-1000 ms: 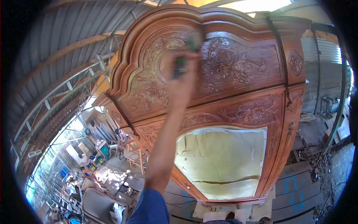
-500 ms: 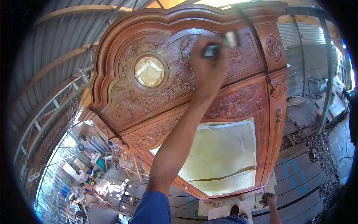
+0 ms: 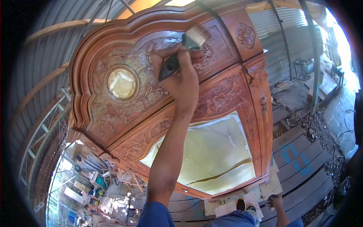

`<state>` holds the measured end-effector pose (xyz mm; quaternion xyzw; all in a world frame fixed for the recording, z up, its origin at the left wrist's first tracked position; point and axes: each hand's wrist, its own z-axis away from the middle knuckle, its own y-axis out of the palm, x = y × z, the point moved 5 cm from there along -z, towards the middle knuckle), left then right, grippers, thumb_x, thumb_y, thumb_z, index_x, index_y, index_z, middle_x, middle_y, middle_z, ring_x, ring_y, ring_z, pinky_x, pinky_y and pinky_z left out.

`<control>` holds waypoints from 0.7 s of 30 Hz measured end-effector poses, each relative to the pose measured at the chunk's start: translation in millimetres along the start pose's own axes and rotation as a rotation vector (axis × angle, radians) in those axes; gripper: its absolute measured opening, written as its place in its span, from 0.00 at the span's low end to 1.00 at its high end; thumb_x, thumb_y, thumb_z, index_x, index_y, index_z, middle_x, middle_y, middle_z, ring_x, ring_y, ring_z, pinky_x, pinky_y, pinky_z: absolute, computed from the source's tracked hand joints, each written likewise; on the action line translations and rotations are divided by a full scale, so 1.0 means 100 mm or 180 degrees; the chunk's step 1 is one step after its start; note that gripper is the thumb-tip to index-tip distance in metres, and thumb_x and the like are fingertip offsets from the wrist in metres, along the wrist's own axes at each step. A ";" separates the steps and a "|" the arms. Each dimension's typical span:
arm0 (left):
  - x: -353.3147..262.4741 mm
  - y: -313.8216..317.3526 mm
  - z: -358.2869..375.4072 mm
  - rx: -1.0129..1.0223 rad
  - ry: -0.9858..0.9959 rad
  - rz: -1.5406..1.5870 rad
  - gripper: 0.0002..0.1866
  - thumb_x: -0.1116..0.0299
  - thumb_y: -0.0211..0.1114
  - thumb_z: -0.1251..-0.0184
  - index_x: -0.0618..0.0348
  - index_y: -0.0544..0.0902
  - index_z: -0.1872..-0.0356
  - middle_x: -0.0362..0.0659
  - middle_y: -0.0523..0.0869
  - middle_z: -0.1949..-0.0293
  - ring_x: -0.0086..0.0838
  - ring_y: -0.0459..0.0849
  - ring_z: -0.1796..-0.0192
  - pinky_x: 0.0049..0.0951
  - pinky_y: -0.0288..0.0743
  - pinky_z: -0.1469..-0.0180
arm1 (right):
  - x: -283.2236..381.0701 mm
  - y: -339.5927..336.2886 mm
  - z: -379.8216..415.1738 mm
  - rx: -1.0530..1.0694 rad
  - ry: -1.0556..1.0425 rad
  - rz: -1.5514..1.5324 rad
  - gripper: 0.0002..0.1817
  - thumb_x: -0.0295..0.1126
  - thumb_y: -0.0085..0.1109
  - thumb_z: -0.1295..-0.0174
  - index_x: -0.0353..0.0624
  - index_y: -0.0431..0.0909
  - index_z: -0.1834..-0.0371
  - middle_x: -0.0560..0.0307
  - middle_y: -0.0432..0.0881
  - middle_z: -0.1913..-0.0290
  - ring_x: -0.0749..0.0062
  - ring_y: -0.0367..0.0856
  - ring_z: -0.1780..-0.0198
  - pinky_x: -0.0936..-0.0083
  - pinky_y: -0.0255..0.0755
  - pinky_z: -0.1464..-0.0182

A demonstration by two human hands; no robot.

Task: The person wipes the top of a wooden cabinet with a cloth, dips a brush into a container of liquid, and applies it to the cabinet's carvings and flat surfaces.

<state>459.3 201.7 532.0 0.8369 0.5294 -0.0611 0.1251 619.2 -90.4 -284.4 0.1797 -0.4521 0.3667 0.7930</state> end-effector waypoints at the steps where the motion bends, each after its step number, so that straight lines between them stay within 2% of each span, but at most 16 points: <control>1: 0.08 0.07 -0.01 0.0012 -0.0028 0.0028 0.04 0.81 0.61 0.27 0.63 0.75 0.58 0.46 0.84 0.64 0.29 0.89 0.67 0.26 0.85 0.62 | 0.15 -0.04 0.11 -0.0168 -0.0036 0.0199 0.05 0.19 0.67 0.46 0.30 0.86 0.66 0.49 0.89 0.70 0.64 0.89 0.72 0.67 0.83 0.68; 2: 0.22 0.18 -0.03 0.0188 -0.0171 0.0076 0.04 0.81 0.61 0.27 0.63 0.75 0.57 0.47 0.84 0.63 0.29 0.89 0.68 0.26 0.85 0.64 | 0.21 -0.04 0.12 0.0043 -0.0092 0.0684 0.06 0.19 0.68 0.46 0.29 0.87 0.64 0.48 0.89 0.71 0.64 0.89 0.72 0.66 0.83 0.68; 3: 0.30 0.27 -0.03 0.0361 -0.0313 0.0119 0.05 0.81 0.61 0.27 0.63 0.74 0.56 0.49 0.85 0.62 0.29 0.90 0.69 0.26 0.86 0.65 | 0.08 -0.06 0.08 0.0025 -0.0064 0.0682 0.06 0.19 0.68 0.46 0.29 0.87 0.64 0.48 0.89 0.71 0.64 0.89 0.72 0.66 0.83 0.68; 4: 0.37 0.29 0.03 0.0621 -0.0632 -0.0402 0.05 0.80 0.61 0.27 0.63 0.74 0.57 0.47 0.83 0.63 0.29 0.89 0.71 0.26 0.86 0.68 | -0.08 -0.05 -0.05 0.0047 -0.0025 0.0582 0.07 0.19 0.68 0.45 0.29 0.87 0.63 0.48 0.89 0.70 0.63 0.89 0.72 0.65 0.83 0.68; 5: 0.37 0.23 0.12 0.0619 -0.0656 -0.0402 0.05 0.80 0.61 0.27 0.63 0.74 0.57 0.47 0.83 0.63 0.29 0.89 0.71 0.26 0.86 0.68 | -0.12 -0.02 -0.07 0.0073 0.0011 0.0488 0.07 0.19 0.68 0.45 0.29 0.87 0.63 0.47 0.89 0.70 0.63 0.89 0.72 0.65 0.83 0.68; 6: 0.34 0.12 0.23 0.0538 -0.0575 -0.0591 0.05 0.80 0.61 0.27 0.63 0.73 0.57 0.46 0.83 0.64 0.28 0.88 0.73 0.25 0.85 0.69 | -0.06 -0.04 -0.05 -0.0200 -0.0720 0.0956 0.07 0.19 0.68 0.44 0.29 0.87 0.63 0.46 0.89 0.70 0.63 0.89 0.73 0.66 0.83 0.69; 7: 0.30 0.08 0.31 0.0486 -0.0462 -0.0767 0.05 0.79 0.61 0.27 0.63 0.73 0.57 0.46 0.82 0.65 0.27 0.87 0.74 0.24 0.85 0.70 | -0.07 -0.03 -0.10 -0.0207 -0.0720 0.0929 0.07 0.19 0.68 0.44 0.29 0.87 0.63 0.46 0.89 0.70 0.63 0.89 0.73 0.66 0.83 0.69; 8: 0.26 0.08 0.38 0.0354 -0.0530 -0.0490 0.06 0.80 0.63 0.29 0.61 0.75 0.59 0.43 0.80 0.65 0.28 0.86 0.69 0.29 0.83 0.65 | -0.22 0.01 -0.17 -0.0020 -0.0307 0.0304 0.07 0.20 0.68 0.45 0.29 0.87 0.63 0.46 0.89 0.69 0.61 0.90 0.71 0.64 0.83 0.67; 9: 0.39 0.11 0.39 0.0377 -0.0546 -0.0488 0.06 0.80 0.63 0.29 0.61 0.75 0.59 0.43 0.80 0.65 0.28 0.86 0.69 0.29 0.83 0.65 | -0.38 0.03 -0.20 0.0173 0.0115 -0.0288 0.08 0.20 0.68 0.46 0.28 0.87 0.63 0.46 0.89 0.69 0.59 0.90 0.69 0.63 0.83 0.65; 12: 0.66 0.05 0.41 0.0583 -0.0169 -0.0981 0.07 0.80 0.68 0.36 0.60 0.78 0.62 0.44 0.80 0.65 0.30 0.82 0.60 0.34 0.75 0.56 | -0.18 0.03 -0.02 0.0283 0.0149 -0.0062 0.10 0.20 0.68 0.47 0.28 0.86 0.61 0.47 0.89 0.68 0.59 0.89 0.68 0.63 0.83 0.63; 13: 0.69 0.00 0.43 0.0582 -0.0102 -0.1157 0.08 0.80 0.70 0.38 0.59 0.79 0.63 0.44 0.80 0.65 0.31 0.80 0.57 0.36 0.73 0.53 | -0.80 0.02 -0.47 0.0378 -0.0589 0.0243 0.04 0.17 0.59 0.39 0.26 0.81 0.63 0.47 0.86 0.71 0.58 0.87 0.77 0.64 0.85 0.75; 14: 0.59 -0.09 0.45 0.0570 -0.0031 -0.1218 0.09 0.79 0.71 0.39 0.59 0.80 0.62 0.44 0.79 0.65 0.30 0.80 0.58 0.34 0.72 0.55 | -1.09 -0.03 -0.59 0.0333 -0.0771 0.0215 0.04 0.17 0.58 0.38 0.27 0.81 0.63 0.47 0.86 0.69 0.57 0.87 0.77 0.63 0.85 0.75; 16: 0.33 -0.57 0.56 0.0299 -0.0136 -0.1364 0.10 0.80 0.72 0.40 0.58 0.80 0.61 0.42 0.78 0.66 0.29 0.78 0.60 0.32 0.72 0.56 | -1.13 -0.10 -0.68 0.0345 -0.0968 0.0221 0.04 0.17 0.57 0.38 0.28 0.81 0.63 0.47 0.86 0.68 0.57 0.87 0.77 0.62 0.85 0.75; 18: -0.06 -1.19 0.65 -0.0058 -0.0203 -0.1486 0.11 0.82 0.71 0.38 0.59 0.80 0.59 0.42 0.79 0.64 0.27 0.80 0.60 0.30 0.75 0.58 | -1.25 -0.23 -0.40 0.0253 0.0304 -0.0840 0.07 0.18 0.58 0.39 0.32 0.83 0.60 0.47 0.87 0.66 0.58 0.87 0.76 0.62 0.84 0.75; 20: -0.58 -1.95 0.75 -0.0506 -0.0230 -0.1577 0.10 0.84 0.67 0.34 0.61 0.78 0.56 0.42 0.82 0.61 0.27 0.85 0.58 0.28 0.83 0.61 | -1.01 -0.38 -0.03 0.0290 0.0807 -0.0649 0.05 0.18 0.65 0.44 0.32 0.83 0.63 0.50 0.86 0.64 0.65 0.83 0.73 0.65 0.81 0.66; 21: -0.90 -2.46 0.82 -0.0896 -0.0253 -0.2551 0.08 0.84 0.64 0.30 0.61 0.77 0.55 0.47 0.83 0.58 0.26 0.87 0.56 0.28 0.87 0.62 | -1.04 -0.44 0.01 0.0394 0.0799 -0.0520 0.04 0.23 0.61 0.35 0.35 0.83 0.63 0.51 0.84 0.70 0.66 0.81 0.77 0.67 0.76 0.75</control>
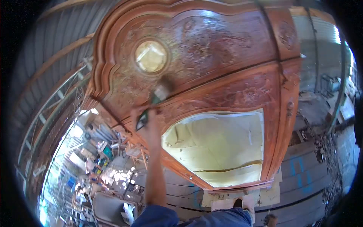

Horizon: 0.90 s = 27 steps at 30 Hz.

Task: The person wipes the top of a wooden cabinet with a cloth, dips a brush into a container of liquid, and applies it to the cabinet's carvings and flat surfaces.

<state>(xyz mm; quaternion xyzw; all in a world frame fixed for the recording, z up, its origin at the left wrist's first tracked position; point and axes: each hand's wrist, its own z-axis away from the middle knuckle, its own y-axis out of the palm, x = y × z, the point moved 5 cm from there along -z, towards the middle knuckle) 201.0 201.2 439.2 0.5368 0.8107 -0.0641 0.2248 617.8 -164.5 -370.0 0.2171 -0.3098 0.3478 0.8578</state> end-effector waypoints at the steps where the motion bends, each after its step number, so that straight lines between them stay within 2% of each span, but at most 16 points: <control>1: 0.13 -0.49 -0.09 -0.0214 0.0211 -0.0168 0.07 0.84 0.62 0.30 0.62 0.77 0.56 0.47 0.84 0.58 0.27 0.87 0.58 0.28 0.85 0.59 | -0.09 -0.06 0.00 0.0106 0.0006 0.0156 0.09 0.29 0.57 0.26 0.37 0.84 0.62 0.53 0.82 0.76 0.66 0.79 0.81 0.69 0.72 0.83; 3: 0.32 -1.19 -0.29 -0.0497 0.0451 -0.0444 0.06 0.84 0.60 0.30 0.64 0.76 0.57 0.47 0.84 0.58 0.28 0.87 0.61 0.28 0.82 0.57 | 0.01 -0.13 0.08 0.0247 -0.0006 0.0166 0.08 0.29 0.59 0.26 0.38 0.84 0.63 0.53 0.82 0.76 0.67 0.79 0.81 0.69 0.71 0.83; 5: 0.29 -1.50 -0.47 -0.0910 0.1333 -0.2141 0.07 0.81 0.65 0.33 0.63 0.76 0.60 0.47 0.83 0.60 0.27 0.82 0.61 0.28 0.79 0.59 | 0.25 -0.17 0.00 0.0315 -0.0010 0.0183 0.08 0.29 0.60 0.27 0.39 0.83 0.63 0.54 0.82 0.76 0.69 0.78 0.82 0.70 0.71 0.83; 6: 0.29 -1.47 -0.51 -0.0955 0.1318 -0.2182 0.07 0.81 0.65 0.33 0.63 0.76 0.60 0.47 0.83 0.60 0.27 0.82 0.61 0.28 0.79 0.59 | 0.44 -0.10 -0.08 0.0300 -0.0220 0.0447 0.07 0.29 0.61 0.27 0.39 0.83 0.63 0.55 0.81 0.76 0.69 0.77 0.81 0.70 0.70 0.83; 7: 0.21 -1.24 -0.53 -0.0941 0.1412 -0.2228 0.07 0.80 0.66 0.34 0.63 0.76 0.60 0.46 0.81 0.61 0.29 0.81 0.62 0.28 0.77 0.59 | 0.67 0.01 -0.14 0.0267 -0.0429 0.0712 0.07 0.29 0.62 0.28 0.40 0.83 0.64 0.55 0.81 0.77 0.70 0.77 0.81 0.70 0.70 0.83; 9: 0.08 -0.63 -0.34 -0.0708 0.1169 -0.2022 0.08 0.78 0.67 0.36 0.62 0.78 0.58 0.43 0.78 0.64 0.30 0.78 0.62 0.31 0.74 0.58 | 0.68 -0.08 -1.21 -0.0427 -0.1928 0.1085 0.01 0.19 0.64 0.41 0.33 0.83 0.69 0.53 0.84 0.72 0.69 0.82 0.77 0.68 0.78 0.75; 10: -0.07 -0.20 -0.18 -0.0442 0.1219 -0.1515 0.08 0.78 0.67 0.36 0.61 0.80 0.57 0.43 0.78 0.65 0.30 0.78 0.62 0.32 0.73 0.57 | 1.14 0.17 -1.08 0.0172 -0.1440 0.1251 0.02 0.21 0.65 0.40 0.33 0.83 0.68 0.55 0.81 0.77 0.71 0.81 0.77 0.68 0.78 0.76; 11: -0.22 0.20 0.01 -0.0194 0.1260 -0.1034 0.09 0.78 0.67 0.37 0.60 0.81 0.56 0.42 0.79 0.66 0.31 0.78 0.61 0.34 0.73 0.56 | 1.81 0.67 -0.48 0.0195 -0.1501 0.0485 0.07 0.20 0.57 0.40 0.33 0.86 0.71 0.51 0.85 0.74 0.70 0.81 0.81 0.70 0.73 0.81; 12: -0.45 0.66 0.20 0.0135 0.1699 -0.0795 0.11 0.76 0.70 0.38 0.58 0.83 0.54 0.42 0.81 0.65 0.32 0.79 0.59 0.36 0.72 0.54 | 2.12 0.88 -0.50 0.0383 -0.1669 0.0967 0.05 0.20 0.59 0.40 0.32 0.85 0.66 0.51 0.85 0.73 0.71 0.81 0.81 0.71 0.75 0.79; 16: -0.89 1.94 0.52 0.0948 0.1477 0.0713 0.18 0.78 0.72 0.42 0.58 0.78 0.52 0.53 0.77 0.56 0.49 0.79 0.52 0.46 0.73 0.50 | 2.71 1.50 -0.77 0.0660 -0.1793 0.0951 0.07 0.26 0.68 0.39 0.33 0.86 0.61 0.53 0.86 0.70 0.71 0.83 0.77 0.71 0.79 0.75; 17: -0.80 1.82 0.41 0.0879 0.1475 0.0584 0.18 0.78 0.72 0.42 0.58 0.78 0.52 0.53 0.77 0.56 0.49 0.79 0.52 0.46 0.73 0.50 | 2.78 1.54 -0.80 0.0544 -0.2147 0.1155 0.08 0.28 0.69 0.38 0.33 0.86 0.61 0.55 0.86 0.69 0.71 0.83 0.76 0.72 0.78 0.75; 19: -0.53 1.60 0.21 0.0899 0.1474 0.0856 0.18 0.78 0.73 0.44 0.58 0.79 0.54 0.51 0.78 0.58 0.47 0.80 0.52 0.45 0.73 0.50 | 2.61 1.30 -0.97 0.0692 -0.2057 0.1229 0.08 0.28 0.69 0.38 0.33 0.86 0.61 0.54 0.86 0.69 0.72 0.83 0.76 0.72 0.78 0.75; 20: -0.31 1.21 0.08 0.0688 0.1420 0.0483 0.17 0.78 0.75 0.45 0.56 0.81 0.55 0.47 0.79 0.60 0.44 0.80 0.52 0.44 0.73 0.50 | 2.58 1.26 -1.07 0.0742 -0.1941 0.1216 0.08 0.28 0.69 0.38 0.34 0.86 0.61 0.53 0.87 0.69 0.72 0.83 0.75 0.72 0.78 0.74; 22: 0.10 0.23 -0.25 0.0449 0.0689 0.0786 0.09 0.84 0.62 0.30 0.60 0.79 0.54 0.47 0.84 0.57 0.38 0.92 0.61 0.33 0.90 0.61 | 2.58 1.17 -0.25 0.0823 -0.1423 0.1125 0.06 0.26 0.62 0.35 0.32 0.83 0.65 0.56 0.81 0.75 0.72 0.83 0.75 0.70 0.80 0.73; 24: 0.23 -0.77 -0.55 0.0041 0.0480 0.0602 0.06 0.82 0.60 0.27 0.61 0.79 0.54 0.46 0.84 0.56 0.33 0.90 0.59 0.30 0.86 0.58 | 1.99 0.63 -0.62 0.0390 -0.1091 0.1567 0.06 0.29 0.62 0.27 0.39 0.84 0.62 0.53 0.82 0.75 0.71 0.76 0.81 0.70 0.70 0.82; 27: 0.67 -2.00 -0.90 -0.0896 0.0340 -0.0277 0.03 0.78 0.60 0.22 0.61 0.78 0.53 0.46 0.84 0.53 0.30 0.88 0.56 0.29 0.84 0.54 | 1.58 0.19 -0.72 0.0459 -0.0951 0.2076 0.07 0.29 0.61 0.27 0.38 0.84 0.61 0.52 0.84 0.75 0.71 0.75 0.82 0.69 0.70 0.82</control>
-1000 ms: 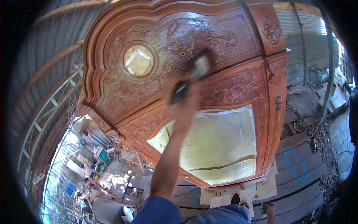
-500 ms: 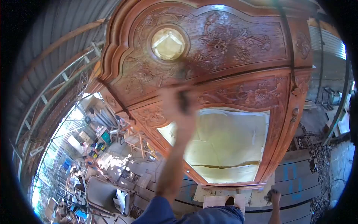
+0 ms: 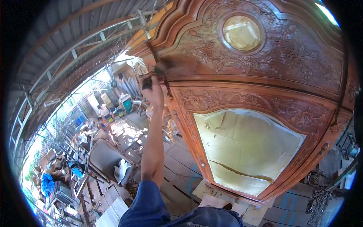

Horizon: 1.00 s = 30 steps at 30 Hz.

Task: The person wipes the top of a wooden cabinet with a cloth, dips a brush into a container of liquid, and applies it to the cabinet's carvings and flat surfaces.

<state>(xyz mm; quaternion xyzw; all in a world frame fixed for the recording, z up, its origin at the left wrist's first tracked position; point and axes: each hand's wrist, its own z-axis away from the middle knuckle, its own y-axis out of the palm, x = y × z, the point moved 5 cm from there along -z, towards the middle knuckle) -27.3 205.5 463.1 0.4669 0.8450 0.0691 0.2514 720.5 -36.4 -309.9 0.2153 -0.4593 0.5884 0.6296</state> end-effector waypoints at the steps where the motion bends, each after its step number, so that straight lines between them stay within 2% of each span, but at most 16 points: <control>1: -0.02 -0.01 0.01 -0.0028 -0.0002 -0.0013 0.03 0.78 0.60 0.22 0.61 0.78 0.53 0.46 0.84 0.53 0.30 0.88 0.56 0.29 0.84 0.54 | -0.09 -0.03 0.02 0.0078 0.0068 0.0219 0.07 0.28 0.60 0.26 0.37 0.84 0.60 0.51 0.84 0.74 0.71 0.75 0.82 0.69 0.70 0.82; 3: -0.22 0.23 0.05 0.0070 0.0389 -0.0037 0.04 0.79 0.59 0.22 0.63 0.75 0.52 0.46 0.86 0.59 0.30 0.90 0.60 0.29 0.86 0.58 | -0.02 0.02 -0.03 0.0135 0.0113 0.0414 0.07 0.28 0.60 0.26 0.36 0.84 0.60 0.51 0.85 0.74 0.70 0.75 0.82 0.69 0.70 0.82; 6: -0.84 1.03 0.35 0.0872 0.0112 0.0998 0.05 0.80 0.61 0.24 0.64 0.76 0.53 0.46 0.86 0.58 0.31 0.90 0.61 0.32 0.87 0.57 | 0.22 0.15 -0.07 0.0306 0.0295 0.0028 0.08 0.27 0.58 0.24 0.34 0.84 0.58 0.49 0.86 0.73 0.69 0.76 0.83 0.69 0.70 0.83; 9: -0.66 1.22 0.25 0.1058 -0.0142 0.1148 0.03 0.78 0.60 0.22 0.64 0.76 0.54 0.46 0.86 0.58 0.31 0.90 0.61 0.32 0.87 0.57 | 0.40 0.23 0.00 0.0442 -0.0070 0.0039 0.09 0.27 0.56 0.24 0.33 0.83 0.59 0.49 0.86 0.74 0.68 0.79 0.83 0.69 0.69 0.84; 11: -0.47 0.72 0.08 0.0621 0.0130 0.0156 0.03 0.76 0.61 0.22 0.63 0.77 0.54 0.47 0.86 0.58 0.32 0.90 0.61 0.32 0.87 0.58 | 0.40 0.27 0.01 0.0304 0.0063 0.0359 0.09 0.27 0.57 0.24 0.33 0.83 0.60 0.50 0.86 0.74 0.68 0.81 0.81 0.69 0.69 0.83; 13: -0.30 0.31 -0.02 -0.0107 -0.0091 0.0360 0.07 0.77 0.60 0.23 0.67 0.77 0.50 0.51 0.87 0.58 0.40 0.91 0.62 0.40 0.88 0.55 | 0.36 0.31 0.13 0.0245 0.0120 0.0239 0.09 0.27 0.57 0.25 0.33 0.84 0.60 0.50 0.85 0.74 0.67 0.81 0.82 0.69 0.70 0.83; 16: -0.74 0.71 -0.01 0.0348 0.0192 0.1112 0.08 0.76 0.61 0.22 0.68 0.77 0.49 0.52 0.87 0.57 0.39 0.91 0.63 0.38 0.88 0.58 | 0.41 0.27 0.48 0.0198 0.0363 0.0270 0.09 0.24 0.58 0.27 0.34 0.88 0.62 0.50 0.85 0.74 0.67 0.79 0.82 0.68 0.71 0.82; 19: -0.86 1.27 -0.13 0.0806 0.0013 0.1073 0.05 0.78 0.60 0.23 0.68 0.78 0.52 0.52 0.87 0.58 0.37 0.91 0.63 0.35 0.86 0.61 | 0.40 0.28 0.58 0.0479 0.0578 0.0074 0.09 0.25 0.59 0.27 0.35 0.88 0.61 0.49 0.85 0.74 0.66 0.80 0.81 0.68 0.71 0.82; 20: -0.52 0.97 -0.34 0.0314 -0.0225 0.0622 0.03 0.80 0.63 0.27 0.67 0.79 0.57 0.52 0.87 0.58 0.35 0.91 0.63 0.32 0.85 0.61 | 0.36 0.15 0.61 0.0458 0.0585 0.0092 0.09 0.25 0.59 0.27 0.35 0.88 0.61 0.49 0.85 0.74 0.66 0.80 0.81 0.68 0.71 0.82; 21: -0.45 0.72 -0.36 0.0331 -0.0219 0.0631 0.03 0.80 0.63 0.27 0.67 0.79 0.57 0.52 0.87 0.58 0.35 0.91 0.63 0.32 0.85 0.61 | 0.28 0.12 0.65 0.0314 0.0649 -0.0046 0.08 0.25 0.59 0.27 0.35 0.87 0.61 0.49 0.85 0.74 0.66 0.80 0.81 0.67 0.72 0.82; 23: -0.58 0.41 -0.30 0.0038 0.0620 -0.0991 0.04 0.78 0.66 0.31 0.65 0.79 0.62 0.52 0.87 0.57 0.31 0.89 0.63 0.28 0.82 0.59 | 0.10 0.24 0.72 0.0166 0.0739 -0.0316 0.08 0.26 0.59 0.26 0.35 0.87 0.60 0.48 0.85 0.74 0.66 0.81 0.81 0.67 0.72 0.83; 24: -0.58 0.46 -0.26 0.0095 0.0623 -0.0944 0.04 0.78 0.66 0.31 0.65 0.79 0.62 0.52 0.87 0.57 0.31 0.89 0.63 0.28 0.82 0.59 | -0.01 0.21 0.76 0.0198 0.0872 -0.0696 0.08 0.26 0.58 0.26 0.35 0.86 0.59 0.48 0.85 0.74 0.65 0.81 0.81 0.67 0.73 0.83; 26: -0.67 0.69 -0.22 0.0458 0.1343 -0.1812 0.06 0.78 0.68 0.35 0.65 0.79 0.63 0.51 0.85 0.59 0.35 0.87 0.64 0.31 0.80 0.58 | -0.11 0.22 0.79 0.0245 0.0926 -0.1192 0.08 0.28 0.57 0.24 0.37 0.85 0.57 0.47 0.86 0.72 0.63 0.83 0.79 0.65 0.76 0.82; 27: -0.77 0.90 -0.19 0.0485 0.1360 -0.1753 0.06 0.78 0.68 0.35 0.65 0.79 0.63 0.51 0.85 0.59 0.35 0.87 0.64 0.31 0.80 0.58 | -0.08 0.24 0.74 0.0217 0.0931 -0.1251 0.08 0.28 0.57 0.24 0.37 0.85 0.57 0.47 0.86 0.72 0.63 0.83 0.79 0.65 0.76 0.82; 29: -1.32 1.61 0.05 0.0508 0.2038 -0.1459 0.11 0.80 0.68 0.43 0.62 0.78 0.59 0.53 0.78 0.64 0.50 0.79 0.59 0.46 0.73 0.54 | 0.21 0.21 0.64 0.0243 0.0886 -0.0140 0.08 0.27 0.55 0.25 0.37 0.84 0.59 0.47 0.86 0.70 0.63 0.83 0.79 0.65 0.76 0.82; 30: -1.51 1.91 0.11 0.0634 0.2107 -0.1247 0.11 0.79 0.68 0.42 0.62 0.78 0.60 0.53 0.78 0.64 0.50 0.79 0.59 0.47 0.73 0.54 | 0.29 0.27 0.57 0.0448 0.0880 -0.0595 0.08 0.26 0.54 0.26 0.36 0.84 0.59 0.46 0.86 0.69 0.64 0.82 0.80 0.65 0.77 0.81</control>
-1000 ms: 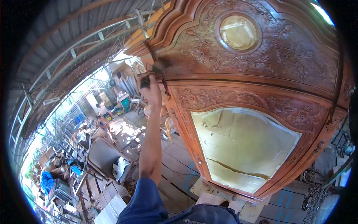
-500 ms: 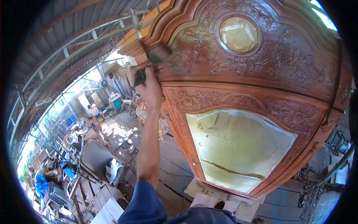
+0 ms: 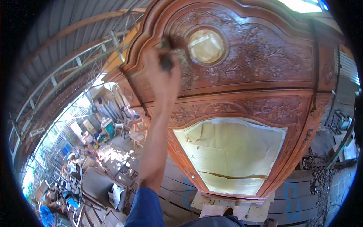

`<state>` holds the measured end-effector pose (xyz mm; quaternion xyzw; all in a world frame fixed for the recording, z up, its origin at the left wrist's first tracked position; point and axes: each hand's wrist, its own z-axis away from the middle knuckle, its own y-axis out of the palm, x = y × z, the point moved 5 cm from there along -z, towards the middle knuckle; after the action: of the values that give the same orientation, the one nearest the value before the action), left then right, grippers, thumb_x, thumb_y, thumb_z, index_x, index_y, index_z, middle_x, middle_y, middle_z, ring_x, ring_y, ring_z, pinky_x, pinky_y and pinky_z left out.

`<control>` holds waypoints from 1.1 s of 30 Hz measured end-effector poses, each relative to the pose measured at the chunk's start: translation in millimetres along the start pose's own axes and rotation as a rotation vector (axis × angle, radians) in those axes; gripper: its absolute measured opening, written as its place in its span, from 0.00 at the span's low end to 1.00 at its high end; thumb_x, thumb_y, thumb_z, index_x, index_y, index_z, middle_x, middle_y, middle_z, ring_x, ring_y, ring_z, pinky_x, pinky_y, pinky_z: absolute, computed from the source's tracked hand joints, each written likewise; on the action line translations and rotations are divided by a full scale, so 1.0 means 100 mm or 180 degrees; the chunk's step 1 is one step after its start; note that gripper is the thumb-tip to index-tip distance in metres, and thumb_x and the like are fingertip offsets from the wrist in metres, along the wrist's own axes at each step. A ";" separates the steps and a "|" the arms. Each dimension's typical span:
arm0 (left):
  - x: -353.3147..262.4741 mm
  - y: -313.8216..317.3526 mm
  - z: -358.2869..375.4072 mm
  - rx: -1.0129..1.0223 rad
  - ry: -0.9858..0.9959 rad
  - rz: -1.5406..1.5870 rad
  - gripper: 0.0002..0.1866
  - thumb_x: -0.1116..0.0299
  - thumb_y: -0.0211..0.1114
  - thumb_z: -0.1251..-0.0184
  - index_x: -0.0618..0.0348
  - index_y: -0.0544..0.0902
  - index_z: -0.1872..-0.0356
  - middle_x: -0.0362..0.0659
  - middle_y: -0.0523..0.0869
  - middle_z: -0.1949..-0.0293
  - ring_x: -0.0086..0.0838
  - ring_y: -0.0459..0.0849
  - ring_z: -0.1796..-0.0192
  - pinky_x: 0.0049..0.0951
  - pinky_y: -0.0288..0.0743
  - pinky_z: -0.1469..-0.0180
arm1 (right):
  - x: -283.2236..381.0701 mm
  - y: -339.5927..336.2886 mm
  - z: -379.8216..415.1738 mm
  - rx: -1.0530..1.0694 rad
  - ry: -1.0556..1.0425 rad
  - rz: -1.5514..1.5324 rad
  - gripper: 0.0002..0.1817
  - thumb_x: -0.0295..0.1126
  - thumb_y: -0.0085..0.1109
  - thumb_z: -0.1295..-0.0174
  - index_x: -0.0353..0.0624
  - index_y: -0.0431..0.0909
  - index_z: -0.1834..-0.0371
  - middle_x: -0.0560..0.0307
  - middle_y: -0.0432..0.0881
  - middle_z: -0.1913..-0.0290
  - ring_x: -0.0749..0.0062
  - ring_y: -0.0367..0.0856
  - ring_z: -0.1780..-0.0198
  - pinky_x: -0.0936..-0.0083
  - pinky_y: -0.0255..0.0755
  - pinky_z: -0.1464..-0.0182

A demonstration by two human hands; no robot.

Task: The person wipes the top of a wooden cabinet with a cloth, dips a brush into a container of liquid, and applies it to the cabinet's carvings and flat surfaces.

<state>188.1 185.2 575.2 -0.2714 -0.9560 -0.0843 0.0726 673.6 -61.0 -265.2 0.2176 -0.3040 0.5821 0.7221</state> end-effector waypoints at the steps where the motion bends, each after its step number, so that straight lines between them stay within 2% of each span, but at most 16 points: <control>1: -0.25 0.19 -0.13 0.0036 0.0098 0.0214 0.11 0.79 0.68 0.42 0.62 0.78 0.60 0.53 0.78 0.63 0.50 0.79 0.59 0.48 0.73 0.53 | 0.00 0.04 -0.06 -0.0014 0.0005 -0.0046 0.08 0.26 0.54 0.26 0.36 0.84 0.59 0.46 0.86 0.69 0.64 0.82 0.80 0.65 0.77 0.81; 3: -0.73 0.54 -0.31 -0.0079 0.0549 0.0761 0.09 0.79 0.69 0.41 0.62 0.80 0.62 0.48 0.81 0.64 0.40 0.81 0.61 0.36 0.74 0.57 | 0.20 0.16 -0.25 -0.0202 -0.0674 -0.0835 0.05 0.22 0.63 0.38 0.30 0.82 0.65 0.51 0.82 0.76 0.65 0.84 0.79 0.62 0.83 0.75; 6: -1.32 0.81 -0.18 0.0257 0.0563 0.1688 0.08 0.78 0.70 0.39 0.62 0.80 0.61 0.47 0.81 0.65 0.36 0.83 0.62 0.34 0.76 0.59 | -0.44 -0.13 -1.24 -0.1449 -0.1694 0.0684 0.05 0.15 0.61 0.44 0.32 0.82 0.65 0.50 0.83 0.74 0.59 0.86 0.77 0.58 0.83 0.78; 9: -1.27 1.03 -0.11 0.0814 0.0090 0.2775 0.05 0.79 0.68 0.34 0.61 0.79 0.62 0.45 0.83 0.64 0.32 0.86 0.64 0.33 0.79 0.61 | -0.29 0.09 -0.84 0.0052 -0.0470 -0.0732 0.08 0.14 0.63 0.49 0.32 0.82 0.65 0.48 0.85 0.70 0.56 0.90 0.65 0.60 0.84 0.69; 10: -1.04 1.01 -0.19 0.0762 -0.0397 0.2894 0.05 0.79 0.66 0.32 0.61 0.78 0.61 0.46 0.84 0.63 0.32 0.87 0.64 0.33 0.81 0.62 | -0.25 0.11 -0.68 -0.0203 -0.0693 0.0008 0.08 0.26 0.55 0.27 0.35 0.84 0.58 0.48 0.86 0.70 0.65 0.81 0.80 0.65 0.77 0.80; 12: -0.57 0.78 -0.40 0.0542 -0.1481 0.3100 0.03 0.78 0.63 0.27 0.63 0.77 0.58 0.48 0.86 0.62 0.32 0.90 0.66 0.31 0.85 0.64 | -0.44 0.11 -0.42 -0.0131 -0.0639 0.0255 0.08 0.27 0.55 0.27 0.35 0.84 0.59 0.48 0.85 0.71 0.65 0.81 0.80 0.66 0.76 0.81; 14: -0.04 0.47 -0.56 -0.0211 -0.1193 0.2645 0.04 0.79 0.60 0.25 0.68 0.76 0.55 0.51 0.87 0.63 0.38 0.91 0.71 0.30 0.87 0.68 | -0.55 0.06 -0.25 -0.0081 -0.0607 0.0485 0.08 0.27 0.56 0.27 0.36 0.84 0.59 0.49 0.85 0.72 0.66 0.81 0.80 0.67 0.75 0.81; 18: -0.07 0.33 -0.76 -0.0009 -0.1189 0.2350 0.07 0.73 0.62 0.23 0.66 0.75 0.54 0.50 0.88 0.61 0.35 0.91 0.64 0.30 0.86 0.61 | -0.57 0.16 -0.07 0.0016 -0.0495 -0.0006 0.09 0.28 0.55 0.26 0.37 0.84 0.60 0.50 0.85 0.73 0.67 0.80 0.80 0.69 0.73 0.81; 20: -0.08 0.60 -0.84 0.0242 -0.1061 0.3267 0.07 0.73 0.62 0.23 0.65 0.75 0.57 0.51 0.87 0.60 0.35 0.91 0.64 0.30 0.85 0.63 | -0.53 0.12 -0.08 0.0174 -0.0215 -0.0208 0.09 0.28 0.55 0.26 0.37 0.85 0.57 0.48 0.87 0.72 0.67 0.81 0.80 0.69 0.74 0.81; 21: 0.00 0.51 -0.83 0.0230 -0.1076 0.3237 0.07 0.73 0.62 0.23 0.65 0.75 0.57 0.51 0.87 0.60 0.35 0.91 0.64 0.30 0.85 0.63 | -0.51 0.10 -0.13 0.0181 -0.0213 -0.0174 0.09 0.28 0.55 0.26 0.37 0.85 0.57 0.48 0.87 0.72 0.67 0.81 0.80 0.69 0.74 0.81; 23: 0.28 0.13 -0.82 0.0000 -0.0951 0.1417 0.05 0.77 0.62 0.27 0.68 0.77 0.57 0.49 0.88 0.67 0.34 0.91 0.70 0.30 0.85 0.67 | -0.69 0.01 -0.44 0.0061 -0.0620 0.0220 0.09 0.28 0.55 0.25 0.37 0.85 0.56 0.46 0.88 0.70 0.65 0.82 0.79 0.68 0.75 0.81; 25: 0.43 -0.09 -0.67 0.0001 -0.1186 0.1591 0.05 0.74 0.66 0.29 0.65 0.80 0.60 0.49 0.89 0.70 0.32 0.91 0.68 0.31 0.83 0.64 | -0.58 0.07 -0.13 -0.0053 -0.0385 -0.0088 0.09 0.29 0.55 0.25 0.37 0.85 0.56 0.46 0.88 0.69 0.64 0.82 0.79 0.67 0.75 0.81; 27: 0.28 -0.20 -0.58 0.0807 -0.0999 -0.0206 0.08 0.72 0.69 0.32 0.65 0.80 0.60 0.53 0.89 0.71 0.40 0.91 0.68 0.35 0.82 0.63 | -0.46 0.18 0.04 -0.0197 -0.0177 -0.0435 0.09 0.29 0.55 0.25 0.37 0.85 0.56 0.46 0.88 0.69 0.63 0.82 0.79 0.67 0.75 0.81; 28: 0.19 -0.13 -0.61 0.0775 -0.0280 -0.0405 0.11 0.72 0.70 0.36 0.66 0.78 0.60 0.56 0.86 0.67 0.49 0.89 0.65 0.40 0.80 0.61 | -0.48 0.16 0.01 -0.0118 -0.0029 -0.0330 0.09 0.29 0.56 0.25 0.37 0.84 0.55 0.46 0.87 0.70 0.61 0.83 0.78 0.65 0.77 0.80; 30: 0.02 0.04 -0.76 0.0547 0.0110 -0.0345 0.10 0.73 0.70 0.36 0.66 0.78 0.60 0.57 0.85 0.65 0.50 0.87 0.63 0.41 0.79 0.59 | -0.49 0.09 -0.05 -0.0071 0.0121 -0.0272 0.09 0.29 0.56 0.25 0.37 0.84 0.53 0.46 0.87 0.70 0.60 0.84 0.78 0.64 0.78 0.79; 33: -0.40 0.38 -0.92 0.0271 0.0732 0.0085 0.08 0.74 0.69 0.37 0.63 0.78 0.62 0.55 0.81 0.63 0.49 0.82 0.59 0.40 0.75 0.56 | -0.44 0.06 -0.34 -0.0328 -0.0697 -0.0549 0.11 0.21 0.67 0.50 0.36 0.87 0.61 0.48 0.90 0.68 0.64 0.91 0.62 0.68 0.84 0.62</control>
<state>251.1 178.3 662.4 -0.2694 -0.9404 -0.0732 0.1943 667.8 -67.6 -320.6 0.2677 -0.3906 0.4742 0.7422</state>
